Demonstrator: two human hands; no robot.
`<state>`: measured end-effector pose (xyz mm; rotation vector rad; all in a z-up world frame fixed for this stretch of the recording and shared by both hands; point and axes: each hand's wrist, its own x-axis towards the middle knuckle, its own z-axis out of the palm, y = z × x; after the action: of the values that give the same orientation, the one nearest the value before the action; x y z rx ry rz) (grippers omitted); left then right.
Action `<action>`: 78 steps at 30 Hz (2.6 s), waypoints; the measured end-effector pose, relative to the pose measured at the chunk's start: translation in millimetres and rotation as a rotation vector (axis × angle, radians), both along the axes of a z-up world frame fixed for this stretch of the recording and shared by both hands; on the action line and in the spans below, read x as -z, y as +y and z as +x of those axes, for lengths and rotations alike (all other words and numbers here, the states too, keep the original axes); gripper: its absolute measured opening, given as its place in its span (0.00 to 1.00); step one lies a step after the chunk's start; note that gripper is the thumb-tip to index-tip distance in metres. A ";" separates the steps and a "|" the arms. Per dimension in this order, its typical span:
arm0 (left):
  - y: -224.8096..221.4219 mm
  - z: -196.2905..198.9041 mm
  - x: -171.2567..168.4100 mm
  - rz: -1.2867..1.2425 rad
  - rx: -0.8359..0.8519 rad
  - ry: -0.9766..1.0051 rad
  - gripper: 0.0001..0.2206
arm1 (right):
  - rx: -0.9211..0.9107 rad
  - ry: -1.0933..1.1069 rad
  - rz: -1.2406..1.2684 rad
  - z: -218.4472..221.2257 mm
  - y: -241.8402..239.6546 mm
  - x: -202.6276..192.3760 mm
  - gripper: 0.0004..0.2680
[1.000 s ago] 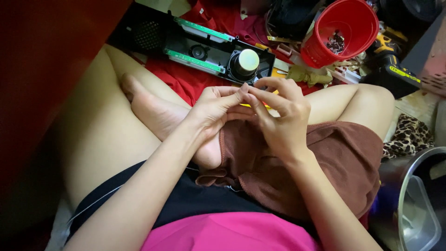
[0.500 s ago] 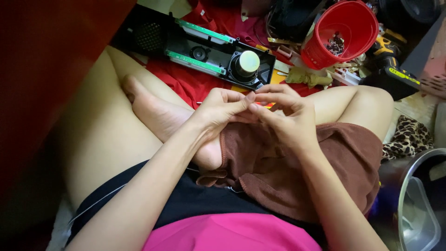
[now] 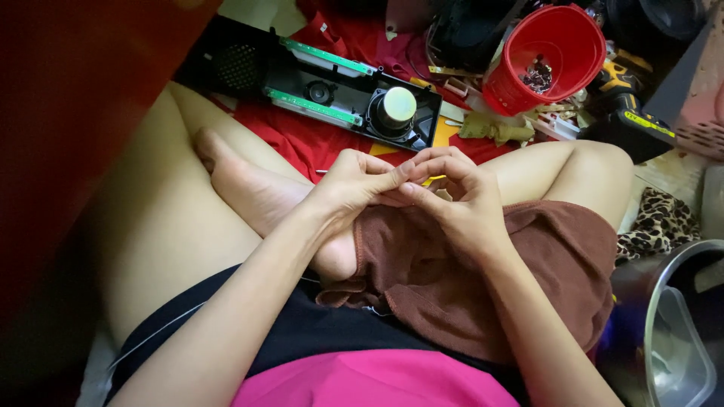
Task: Installing a speaker unit into a housing by fastening screws with a screwdriver.
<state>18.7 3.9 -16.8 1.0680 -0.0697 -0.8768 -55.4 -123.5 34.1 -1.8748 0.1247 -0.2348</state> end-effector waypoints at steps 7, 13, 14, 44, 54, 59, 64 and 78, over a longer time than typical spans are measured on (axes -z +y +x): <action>4.0 3.4 3.5 -0.072 0.034 0.056 0.11 | 0.093 -0.010 0.039 -2.5 3.0 3.7 0.07; 0.9 1.5 7.8 -0.068 0.003 0.025 0.10 | 0.145 -0.065 -0.025 -5.5 3.0 10.2 0.07; 0.4 1.4 8.7 -0.064 -0.007 0.013 0.10 | 0.139 -0.065 -0.047 -5.8 3.9 9.1 0.07; -9.5 11.5 18.0 0.138 -0.201 0.036 0.10 | 0.057 -0.040 -0.281 23.4 2.6 15.4 0.05; 7.6 47.8 17.1 0.673 -0.334 -0.809 0.07 | 0.091 -0.007 -0.267 38.8 -3.5 26.7 0.03; -16.0 71.0 25.0 0.641 -0.309 -1.228 0.16 | 0.159 -0.039 -0.325 37.3 -3.7 35.8 0.02; -42.8 76.7 36.6 0.734 -0.193 -1.381 0.28 | 0.140 -0.112 -0.496 43.3 2.7 29.9 0.03; -50.6 83.6 55.1 0.816 -0.112 -1.476 0.27 | 0.012 0.278 -0.656 54.2 -10.9 55.5 0.01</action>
<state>102.3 -46.7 -72.0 2.2741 -0.9250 0.2088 -1.2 -134.5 -21.5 -2.5554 0.2736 -0.0152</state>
